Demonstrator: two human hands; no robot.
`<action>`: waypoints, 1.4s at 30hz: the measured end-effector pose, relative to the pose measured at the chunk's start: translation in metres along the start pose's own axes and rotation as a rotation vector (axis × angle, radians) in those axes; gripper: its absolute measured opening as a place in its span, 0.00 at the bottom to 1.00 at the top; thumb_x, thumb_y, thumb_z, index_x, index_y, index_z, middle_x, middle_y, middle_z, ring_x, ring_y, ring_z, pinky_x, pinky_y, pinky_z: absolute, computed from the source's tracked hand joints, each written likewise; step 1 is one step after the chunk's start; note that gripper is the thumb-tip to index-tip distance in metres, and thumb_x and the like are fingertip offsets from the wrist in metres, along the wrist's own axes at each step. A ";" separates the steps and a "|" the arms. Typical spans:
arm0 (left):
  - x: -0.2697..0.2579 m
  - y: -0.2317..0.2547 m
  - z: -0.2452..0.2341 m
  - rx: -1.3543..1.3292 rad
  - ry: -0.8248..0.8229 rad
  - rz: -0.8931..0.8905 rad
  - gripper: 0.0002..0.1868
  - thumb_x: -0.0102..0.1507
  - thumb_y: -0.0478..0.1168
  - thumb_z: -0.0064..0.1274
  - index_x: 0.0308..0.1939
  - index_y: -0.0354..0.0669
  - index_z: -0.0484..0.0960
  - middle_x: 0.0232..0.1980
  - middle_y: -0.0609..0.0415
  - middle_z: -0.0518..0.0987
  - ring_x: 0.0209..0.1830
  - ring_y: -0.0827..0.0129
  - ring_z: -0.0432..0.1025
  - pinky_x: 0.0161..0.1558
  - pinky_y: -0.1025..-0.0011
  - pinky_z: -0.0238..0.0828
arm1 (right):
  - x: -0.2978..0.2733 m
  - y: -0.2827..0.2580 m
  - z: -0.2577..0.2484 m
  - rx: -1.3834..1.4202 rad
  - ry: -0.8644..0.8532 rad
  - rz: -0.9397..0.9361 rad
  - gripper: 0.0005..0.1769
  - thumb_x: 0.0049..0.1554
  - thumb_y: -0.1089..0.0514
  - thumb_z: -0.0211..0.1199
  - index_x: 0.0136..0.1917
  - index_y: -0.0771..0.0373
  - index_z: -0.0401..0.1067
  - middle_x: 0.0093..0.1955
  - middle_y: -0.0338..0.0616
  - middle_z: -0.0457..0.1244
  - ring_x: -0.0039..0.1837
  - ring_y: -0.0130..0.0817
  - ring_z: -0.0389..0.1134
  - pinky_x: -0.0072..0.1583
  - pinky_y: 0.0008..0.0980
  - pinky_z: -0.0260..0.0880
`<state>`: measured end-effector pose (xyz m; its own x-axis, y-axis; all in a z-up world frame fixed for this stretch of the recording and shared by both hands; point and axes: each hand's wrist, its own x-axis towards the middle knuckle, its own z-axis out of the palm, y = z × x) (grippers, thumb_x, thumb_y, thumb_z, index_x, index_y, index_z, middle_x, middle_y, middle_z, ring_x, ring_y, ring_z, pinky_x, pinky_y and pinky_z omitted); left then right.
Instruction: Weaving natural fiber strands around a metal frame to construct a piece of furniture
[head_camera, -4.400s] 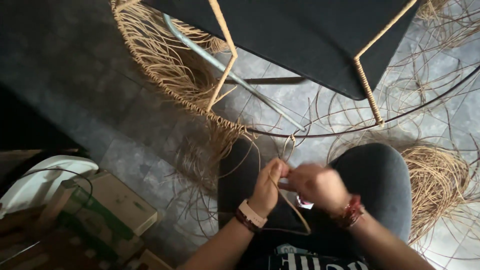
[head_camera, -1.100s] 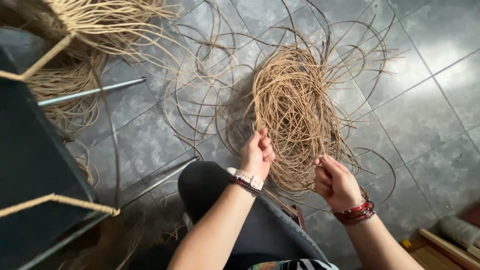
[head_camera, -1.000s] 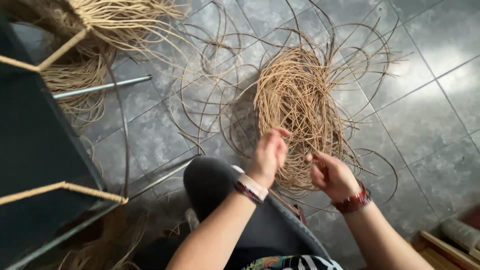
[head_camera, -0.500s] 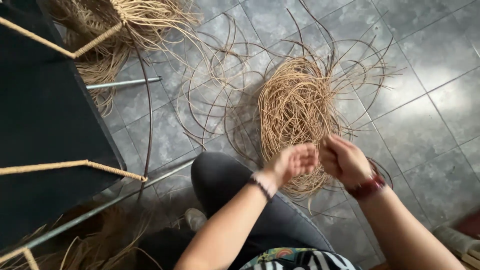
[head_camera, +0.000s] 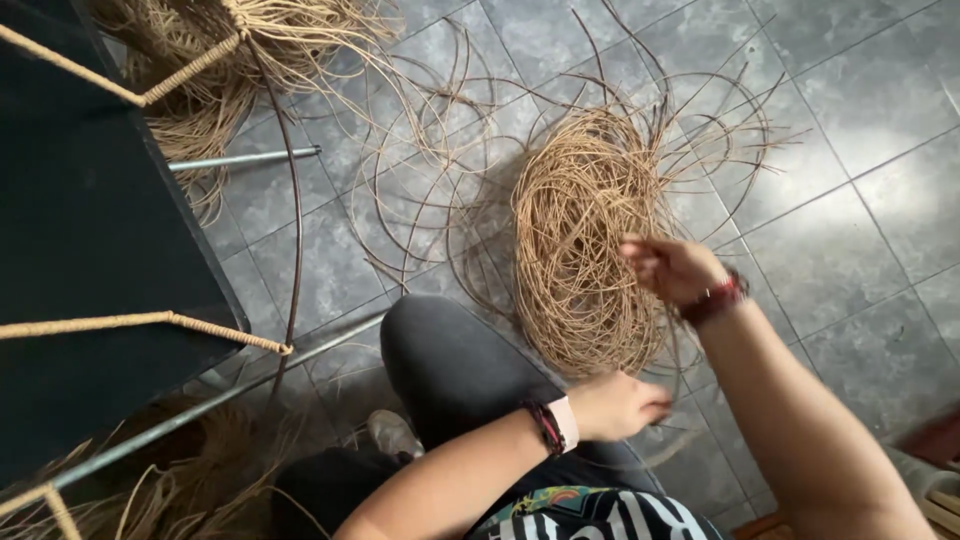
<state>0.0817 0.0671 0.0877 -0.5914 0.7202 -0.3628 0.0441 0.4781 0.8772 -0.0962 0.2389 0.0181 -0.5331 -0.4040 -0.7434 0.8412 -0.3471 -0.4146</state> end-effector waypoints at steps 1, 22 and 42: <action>0.005 -0.004 -0.004 -0.001 0.001 -0.004 0.15 0.71 0.53 0.38 0.52 0.61 0.80 0.49 0.52 0.86 0.56 0.51 0.79 0.60 0.56 0.75 | -0.013 -0.005 0.025 0.001 -0.002 0.003 0.17 0.69 0.58 0.43 0.62 0.66 0.69 0.43 0.37 0.69 0.33 0.13 0.53 0.36 0.15 0.51; -0.007 0.027 -0.036 -0.203 0.369 -0.077 0.14 0.70 0.45 0.41 0.49 0.45 0.82 0.36 0.41 0.83 0.44 0.45 0.80 0.44 0.54 0.79 | -0.025 -0.018 0.062 -0.178 -0.098 -0.044 0.21 0.69 0.58 0.43 0.65 0.75 0.67 0.44 0.45 0.72 0.35 0.25 0.71 0.37 0.23 0.68; 0.013 0.013 -0.035 -0.160 0.505 0.020 0.11 0.72 0.44 0.40 0.40 0.49 0.77 0.32 0.47 0.81 0.41 0.47 0.79 0.42 0.55 0.76 | -0.039 -0.025 0.061 -0.162 -0.170 -0.057 0.19 0.70 0.53 0.42 0.61 0.64 0.70 0.47 0.45 0.73 0.34 0.20 0.62 0.38 0.21 0.57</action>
<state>0.0464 0.0649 0.1055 -0.9078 0.3773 -0.1832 -0.0407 0.3556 0.9338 -0.1017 0.2113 0.0898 -0.5764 -0.5289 -0.6229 0.8054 -0.2392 -0.5423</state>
